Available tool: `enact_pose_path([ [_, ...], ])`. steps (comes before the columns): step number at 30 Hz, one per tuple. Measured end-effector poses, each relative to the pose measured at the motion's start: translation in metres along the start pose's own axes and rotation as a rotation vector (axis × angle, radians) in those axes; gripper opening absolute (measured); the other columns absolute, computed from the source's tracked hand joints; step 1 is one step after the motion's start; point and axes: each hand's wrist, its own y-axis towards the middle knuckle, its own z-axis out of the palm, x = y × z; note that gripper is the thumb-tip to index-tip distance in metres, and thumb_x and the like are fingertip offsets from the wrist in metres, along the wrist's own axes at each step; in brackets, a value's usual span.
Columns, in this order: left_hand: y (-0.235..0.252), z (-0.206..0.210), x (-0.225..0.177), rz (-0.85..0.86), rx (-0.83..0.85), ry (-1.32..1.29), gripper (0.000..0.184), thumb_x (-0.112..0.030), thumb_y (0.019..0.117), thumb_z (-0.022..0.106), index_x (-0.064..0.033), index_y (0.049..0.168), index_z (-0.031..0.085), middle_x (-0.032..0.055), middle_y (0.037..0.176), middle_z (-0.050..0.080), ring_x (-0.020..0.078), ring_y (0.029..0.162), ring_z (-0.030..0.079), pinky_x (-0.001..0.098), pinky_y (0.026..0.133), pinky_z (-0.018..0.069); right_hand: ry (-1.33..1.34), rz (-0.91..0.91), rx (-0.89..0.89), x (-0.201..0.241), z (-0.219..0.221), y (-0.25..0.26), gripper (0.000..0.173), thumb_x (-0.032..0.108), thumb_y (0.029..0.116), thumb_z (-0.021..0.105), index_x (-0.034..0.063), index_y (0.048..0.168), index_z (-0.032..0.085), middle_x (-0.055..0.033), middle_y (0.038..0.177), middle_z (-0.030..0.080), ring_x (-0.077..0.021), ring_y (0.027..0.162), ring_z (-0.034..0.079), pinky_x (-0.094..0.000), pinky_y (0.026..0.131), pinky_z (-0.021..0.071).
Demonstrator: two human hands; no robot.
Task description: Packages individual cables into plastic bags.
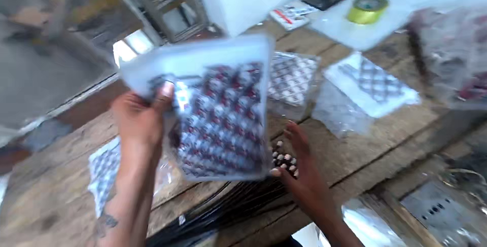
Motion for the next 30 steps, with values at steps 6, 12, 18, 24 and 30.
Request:
enact_pose_path([
  [6, -0.069, -0.094, 0.042, -0.396, -0.074, -0.115, 0.010, -0.014, 0.1025, 0.061, -0.0073, 0.107, 0.067, -0.0024, 0.084, 0.071, 0.0047, 0.072, 0.067, 0.0258, 0.068, 0.0592, 0.443, 0.411, 0.310, 0.024, 0.096, -0.049, 0.072, 0.010, 0.0860, 0.076, -0.0013, 0.147, 0.040, -0.0101, 0.106, 0.075, -0.0178, 0.088, 0.076, -0.0352, 0.076, 0.0655],
  [12, -0.136, -0.160, 0.115, -0.517, -0.255, 0.107, 0.054, -0.038, 0.1012, 0.064, -0.0049, 0.142, 0.051, 0.0200, 0.118, 0.067, 0.0304, 0.100, 0.069, 0.0525, 0.087, 0.0573, 0.081, 0.075, 0.351, 0.069, 0.129, -0.055, 0.021, 0.013, 0.0854, 0.075, 0.0024, 0.103, 0.071, 0.0006, 0.084, 0.074, -0.0053, 0.073, 0.071, -0.0236, 0.066, 0.0621],
  [18, -0.201, -0.153, 0.085, -0.699, -0.032, -0.349, 0.049, -0.034, 0.1041, 0.054, 0.0020, 0.137, 0.051, 0.0111, 0.112, 0.069, 0.0140, 0.099, 0.069, 0.0337, 0.090, 0.0590, -0.687, -0.864, 0.318, 0.103, 0.215, -0.087, 0.015, 0.005, 0.0877, 0.057, 0.0012, 0.085, 0.071, -0.0109, 0.071, 0.068, -0.0251, 0.055, 0.066, -0.0402, 0.046, 0.0532],
  [24, -0.185, -0.221, 0.129, -0.700, -0.173, -0.261, 0.039, -0.004, 0.0931, 0.070, -0.0009, 0.129, 0.056, 0.0092, 0.100, 0.072, 0.0148, 0.088, 0.072, 0.0348, 0.080, 0.0614, -0.504, -0.976, 0.701, 0.102, 0.268, -0.107, 0.039, 0.041, 0.0975, 0.062, 0.0081, 0.116, 0.071, -0.0049, 0.080, 0.070, -0.0200, 0.063, 0.067, -0.0368, 0.055, 0.0568],
  [30, -0.117, -0.344, 0.186, -0.692, -0.129, -0.202, 0.062, 0.001, 0.0982, 0.061, -0.0140, 0.151, 0.032, 0.0068, 0.114, 0.067, 0.0132, 0.090, 0.070, 0.0342, 0.078, 0.0612, -0.515, -0.400, 0.497, 0.078, 0.275, -0.032, 0.026, 0.026, 0.0986, 0.065, 0.0068, 0.114, 0.073, -0.0084, 0.093, 0.075, -0.0230, 0.078, 0.073, -0.0460, 0.069, 0.0615],
])
